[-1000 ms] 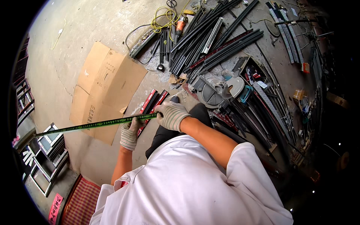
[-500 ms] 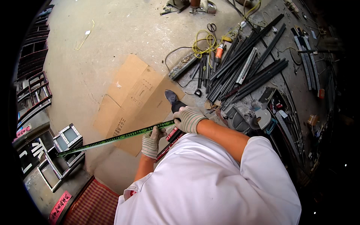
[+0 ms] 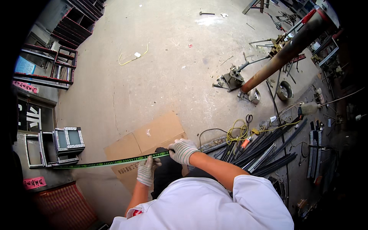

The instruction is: The person measures multiple window frame sections with a tape measure in a workshop. They measure individual frame pieces on the floor and then measure the assembled frame on a stand, checking dimensions at various points.

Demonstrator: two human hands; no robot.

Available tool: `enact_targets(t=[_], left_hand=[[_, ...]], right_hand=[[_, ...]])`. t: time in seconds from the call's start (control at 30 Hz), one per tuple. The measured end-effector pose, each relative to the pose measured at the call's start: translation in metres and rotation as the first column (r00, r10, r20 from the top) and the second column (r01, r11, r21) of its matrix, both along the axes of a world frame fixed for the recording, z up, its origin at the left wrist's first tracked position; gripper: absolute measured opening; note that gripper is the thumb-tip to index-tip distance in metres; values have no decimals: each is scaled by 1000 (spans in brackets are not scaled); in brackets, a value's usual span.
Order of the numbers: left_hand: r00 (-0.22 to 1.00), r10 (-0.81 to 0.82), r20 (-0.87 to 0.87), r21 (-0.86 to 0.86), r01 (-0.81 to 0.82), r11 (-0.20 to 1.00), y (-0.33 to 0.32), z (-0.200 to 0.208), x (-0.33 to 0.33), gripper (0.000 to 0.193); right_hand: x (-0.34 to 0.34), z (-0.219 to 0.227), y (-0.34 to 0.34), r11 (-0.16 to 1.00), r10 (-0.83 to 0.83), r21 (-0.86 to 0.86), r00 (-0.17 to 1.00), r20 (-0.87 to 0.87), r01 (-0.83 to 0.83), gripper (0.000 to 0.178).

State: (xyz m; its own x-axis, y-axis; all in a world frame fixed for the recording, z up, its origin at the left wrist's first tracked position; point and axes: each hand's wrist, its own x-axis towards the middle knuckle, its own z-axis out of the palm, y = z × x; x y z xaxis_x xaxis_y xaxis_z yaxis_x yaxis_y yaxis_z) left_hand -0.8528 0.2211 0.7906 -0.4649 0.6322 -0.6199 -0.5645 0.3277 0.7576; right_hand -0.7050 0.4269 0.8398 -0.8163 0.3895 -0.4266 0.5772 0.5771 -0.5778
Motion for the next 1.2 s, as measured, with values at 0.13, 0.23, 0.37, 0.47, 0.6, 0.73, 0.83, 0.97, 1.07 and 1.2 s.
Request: enact_targets(t=[0.13, 0.23, 0.37, 0.47, 0.6, 0.73, 0.83, 0.97, 1.07, 1.2], left_hand=[[999, -25, 31, 12, 25, 1000, 72, -8, -58, 33], [993, -96, 65, 34, 94, 995, 142, -27, -104, 30], [958, -284, 27, -8, 285, 959, 265, -23, -175, 35], [911, -409, -51, 56, 411, 910, 366, -1, -221, 41], [855, -506, -110, 43, 513, 857, 491, 45, -267, 45], [817, -563, -124, 36, 571, 820, 598, 47, -297, 47], [831, -552, -73, 63, 556, 829, 672, 25, -315, 44], [840, -540, -57, 3, 541, 841, 778, 5, -340, 42], [894, -447, -26, 67, 448, 892, 879, 4, -365, 42], [929, -357, -96, 128, 367, 921, 991, 38, -410, 37]], right_hand=[[-51, -2, 67, 999, -42, 7, 999, -11, 43, 29], [-88, -5, 131, 995, -88, -38, 993, 85, 91, 33], [-134, -1, 228, 968, -199, -116, 961, 192, 223, 38], [-165, 30, 307, 938, -310, -103, 933, 184, 332, 39], [-195, 69, 398, 881, -470, -26, 881, 61, 472, 38], [-215, 60, 485, 842, -538, -11, 842, 27, 539, 37], [-231, 37, 556, 836, -548, 24, 836, -2, 548, 36], [-258, 23, 673, 888, -455, -21, 883, 111, 460, 36], [-289, 9, 783, 900, -435, 14, 900, 27, 435, 36], [-344, 56, 923, 950, -303, 66, 952, -44, 306, 35]])
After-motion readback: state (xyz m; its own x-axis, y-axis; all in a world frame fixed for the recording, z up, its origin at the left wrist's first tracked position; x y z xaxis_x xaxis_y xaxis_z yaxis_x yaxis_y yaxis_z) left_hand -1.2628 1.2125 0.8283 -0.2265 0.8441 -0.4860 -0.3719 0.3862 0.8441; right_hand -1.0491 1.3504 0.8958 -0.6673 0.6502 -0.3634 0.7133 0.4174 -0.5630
